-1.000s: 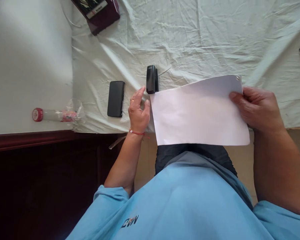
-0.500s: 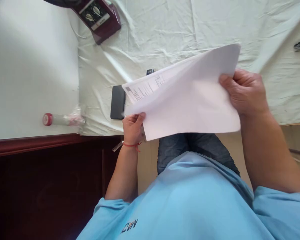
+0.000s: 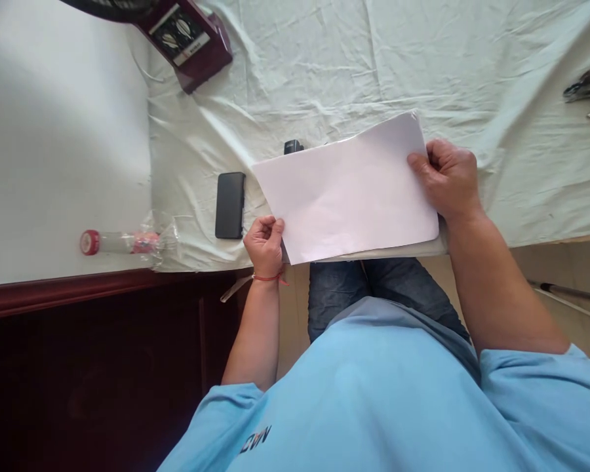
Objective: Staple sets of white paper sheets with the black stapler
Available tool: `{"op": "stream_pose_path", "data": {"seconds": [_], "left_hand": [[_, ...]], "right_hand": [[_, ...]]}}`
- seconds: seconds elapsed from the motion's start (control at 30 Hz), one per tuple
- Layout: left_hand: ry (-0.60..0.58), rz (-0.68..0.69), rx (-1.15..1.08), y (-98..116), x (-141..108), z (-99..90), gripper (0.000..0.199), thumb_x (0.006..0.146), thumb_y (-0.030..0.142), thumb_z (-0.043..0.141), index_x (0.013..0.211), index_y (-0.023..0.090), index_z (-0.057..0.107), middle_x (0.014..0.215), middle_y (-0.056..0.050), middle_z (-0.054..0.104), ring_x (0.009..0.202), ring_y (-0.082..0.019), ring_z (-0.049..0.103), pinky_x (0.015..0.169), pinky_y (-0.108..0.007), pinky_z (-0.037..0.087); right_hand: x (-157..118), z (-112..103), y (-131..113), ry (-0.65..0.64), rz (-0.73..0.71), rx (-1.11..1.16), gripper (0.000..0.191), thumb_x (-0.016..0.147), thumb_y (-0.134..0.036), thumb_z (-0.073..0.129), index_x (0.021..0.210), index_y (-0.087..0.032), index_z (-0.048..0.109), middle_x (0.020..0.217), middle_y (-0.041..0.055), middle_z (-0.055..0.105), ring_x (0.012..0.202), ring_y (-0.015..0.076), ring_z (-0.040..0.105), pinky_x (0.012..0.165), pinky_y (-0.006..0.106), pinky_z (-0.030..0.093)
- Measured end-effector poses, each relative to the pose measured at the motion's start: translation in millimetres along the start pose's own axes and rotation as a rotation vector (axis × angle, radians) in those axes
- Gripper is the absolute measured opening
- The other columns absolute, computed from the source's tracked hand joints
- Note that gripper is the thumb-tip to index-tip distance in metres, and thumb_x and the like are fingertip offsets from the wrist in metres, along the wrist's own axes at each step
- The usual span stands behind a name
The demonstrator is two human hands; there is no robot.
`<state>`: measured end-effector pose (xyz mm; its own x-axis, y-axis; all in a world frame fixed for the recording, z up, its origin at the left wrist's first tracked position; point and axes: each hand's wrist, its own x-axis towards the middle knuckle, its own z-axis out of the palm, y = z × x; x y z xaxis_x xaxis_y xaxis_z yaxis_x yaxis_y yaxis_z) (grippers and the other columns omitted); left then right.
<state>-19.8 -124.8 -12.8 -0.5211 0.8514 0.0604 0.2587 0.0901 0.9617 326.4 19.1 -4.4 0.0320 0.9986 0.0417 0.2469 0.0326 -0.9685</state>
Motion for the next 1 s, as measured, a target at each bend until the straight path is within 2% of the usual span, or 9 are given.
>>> {"op": "stream_pose_path", "data": {"seconds": [0.1, 0.2, 0.3, 0.4, 0.6, 0.67, 0.77, 0.83, 1.0], "left_hand": [[-0.034, -0.038, -0.044, 0.4, 0.7, -1.6, 0.045, 0.080, 0.058, 0.087, 0.095, 0.018, 0.076, 0.083, -0.003, 0.077, 0.076, -0.014, 0.069, 0.073, -0.026, 0.055], [-0.113, -0.067, -0.078, 1.4, 0.4, -2.8, 0.044, 0.078, 0.055, 0.089, 0.098, 0.017, 0.078, 0.088, -0.005, 0.080, 0.078, -0.015, 0.071, 0.075, -0.027, 0.057], [-0.148, -0.066, -0.058, 2.8, 1.2, -3.2, 0.039, 0.081, 0.054, 0.088, 0.094, 0.017, 0.078, 0.084, -0.003, 0.077, 0.074, -0.013, 0.065, 0.072, -0.026, 0.052], [-0.141, -0.031, 0.038, 6.9, 3.9, -3.2, 0.040, 0.085, 0.056, 0.085, 0.080, 0.018, 0.073, 0.070, 0.002, 0.065, 0.066, -0.011, 0.052, 0.065, -0.025, 0.043], [-0.125, 0.047, 0.149, 14.8, 4.3, -4.9, 0.061, 0.095, 0.067, 0.071, 0.061, 0.020, 0.050, 0.059, 0.005, 0.036, 0.060, -0.011, 0.032, 0.059, -0.029, 0.029], [-0.149, 0.026, 0.100, 12.8, 2.4, -6.2, 0.060, 0.094, 0.069, 0.071, 0.064, 0.021, 0.053, 0.060, 0.005, 0.038, 0.060, -0.011, 0.034, 0.059, -0.029, 0.030], [-0.218, -0.035, -0.002, 8.0, 0.8, -8.2, 0.052, 0.084, 0.068, 0.082, 0.076, 0.020, 0.066, 0.067, 0.003, 0.054, 0.064, -0.011, 0.045, 0.062, -0.027, 0.037], [-0.233, -0.047, -0.024, 6.4, 1.4, -8.8, 0.049, 0.081, 0.065, 0.087, 0.076, 0.020, 0.067, 0.069, 0.003, 0.057, 0.065, -0.011, 0.047, 0.062, -0.027, 0.038], [-0.168, -0.002, 0.071, 10.6, 4.3, -8.0, 0.061, 0.088, 0.069, 0.079, 0.061, 0.020, 0.053, 0.061, 0.004, 0.040, 0.060, -0.010, 0.034, 0.059, -0.030, 0.031]], "right_hand": [[1.9, 1.2, 1.7, 0.077, -0.060, 0.053, 0.053, 0.074, -0.068, 0.091, 0.077, -0.020, 0.066, 0.065, -0.0010, 0.048, 0.062, 0.0099, 0.034, 0.058, 0.031, 0.025], [3.1, 2.9, 1.5, 0.126, -0.059, 0.153, 0.058, 0.070, -0.072, 0.092, 0.083, -0.020, 0.070, 0.070, 0.0011, 0.054, 0.065, 0.0111, 0.038, 0.059, 0.032, 0.029], [3.8, 3.5, 0.2, 0.125, -0.049, 0.181, 0.063, 0.065, -0.076, 0.093, 0.082, -0.019, 0.070, 0.071, 0.0015, 0.056, 0.065, 0.0110, 0.040, 0.059, 0.031, 0.029], [4.0, 2.8, 0.0, 0.117, -0.052, 0.170, 0.065, 0.064, -0.077, 0.092, 0.081, -0.019, 0.069, 0.070, 0.0012, 0.054, 0.064, 0.0101, 0.037, 0.058, 0.031, 0.027], [5.5, -0.2, 6.4, 0.093, -0.079, 0.107, 0.062, 0.072, -0.077, 0.088, 0.078, -0.020, 0.065, 0.068, -0.0002, 0.046, 0.065, 0.0099, 0.032, 0.060, 0.031, 0.024], [6.4, -1.0, 8.5, 0.082, -0.088, 0.104, 0.060, 0.074, -0.076, 0.088, 0.077, -0.020, 0.065, 0.069, 0.0002, 0.046, 0.065, 0.0102, 0.031, 0.061, 0.032, 0.025], [6.9, -1.2, 9.0, 0.083, -0.087, 0.109, 0.061, 0.074, -0.077, 0.087, 0.079, -0.020, 0.065, 0.071, 0.0009, 0.047, 0.067, 0.0109, 0.032, 0.062, 0.032, 0.027], [6.7, -0.8, 7.9, 0.088, -0.081, 0.102, 0.066, 0.071, -0.082, 0.086, 0.079, -0.020, 0.064, 0.070, 0.0003, 0.047, 0.067, 0.0109, 0.032, 0.062, 0.032, 0.026], [6.3, -1.0, 6.6, 0.081, -0.086, 0.081, 0.072, 0.069, -0.087, 0.083, 0.071, -0.021, 0.056, 0.066, -0.0012, 0.039, 0.066, 0.0098, 0.027, 0.062, 0.032, 0.023]]}}
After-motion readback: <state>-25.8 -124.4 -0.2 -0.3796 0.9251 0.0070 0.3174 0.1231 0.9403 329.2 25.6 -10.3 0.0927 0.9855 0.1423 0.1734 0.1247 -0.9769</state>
